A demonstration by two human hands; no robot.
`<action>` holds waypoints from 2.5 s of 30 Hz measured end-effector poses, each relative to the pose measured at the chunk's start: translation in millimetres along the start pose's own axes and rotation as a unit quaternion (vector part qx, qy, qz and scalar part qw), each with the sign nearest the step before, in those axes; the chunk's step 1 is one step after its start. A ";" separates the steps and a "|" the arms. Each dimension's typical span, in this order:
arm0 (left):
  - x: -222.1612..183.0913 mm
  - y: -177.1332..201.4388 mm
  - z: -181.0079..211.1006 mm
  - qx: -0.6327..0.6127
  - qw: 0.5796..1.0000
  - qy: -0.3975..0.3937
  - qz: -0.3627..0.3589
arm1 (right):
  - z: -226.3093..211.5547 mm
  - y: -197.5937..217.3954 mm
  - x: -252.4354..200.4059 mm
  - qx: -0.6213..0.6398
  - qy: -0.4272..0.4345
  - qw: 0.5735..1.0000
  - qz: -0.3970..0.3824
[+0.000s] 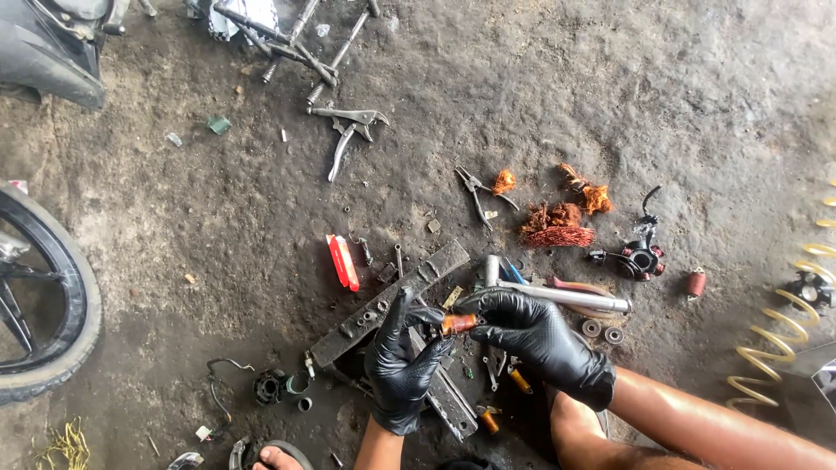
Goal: Cleaning and repairing motorcycle electrical components, specifically a stator, using hand tools.
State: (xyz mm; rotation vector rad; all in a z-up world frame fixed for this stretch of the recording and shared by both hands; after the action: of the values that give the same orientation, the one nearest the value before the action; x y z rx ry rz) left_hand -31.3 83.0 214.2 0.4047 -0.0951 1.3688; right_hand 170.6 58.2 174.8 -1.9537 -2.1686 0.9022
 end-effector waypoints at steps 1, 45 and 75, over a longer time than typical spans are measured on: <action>0.7 0.6 0.9 0.000 1.000 -0.001 0.000 | -0.4 -0.3 -0.1 0.000 0.001 1.000 0.000; -15.1 44.8 -166.6 0.385 0.921 0.010 0.066 | 85.9 84.6 23.0 -0.092 -0.017 0.984 0.152; -18.2 59.8 -112.2 0.418 0.897 -0.023 0.139 | 120.6 115.4 4.8 -0.232 -0.011 0.961 0.149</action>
State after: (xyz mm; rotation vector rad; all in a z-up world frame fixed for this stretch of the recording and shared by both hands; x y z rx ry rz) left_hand -111.5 112.2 118.2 1.1812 0.4334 1.6411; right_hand 218.5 20.0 19.5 -2.5457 -2.2956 0.4659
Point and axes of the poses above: each hand's wrist, its own x-axis towards the middle knuckle, its own y-axis out of the back of the hand, z = x × y, the point moved 4 cm from there along x, towards the middle knuckle, and after that the axes turned 15 degrees about x, right-handed, at the moved point
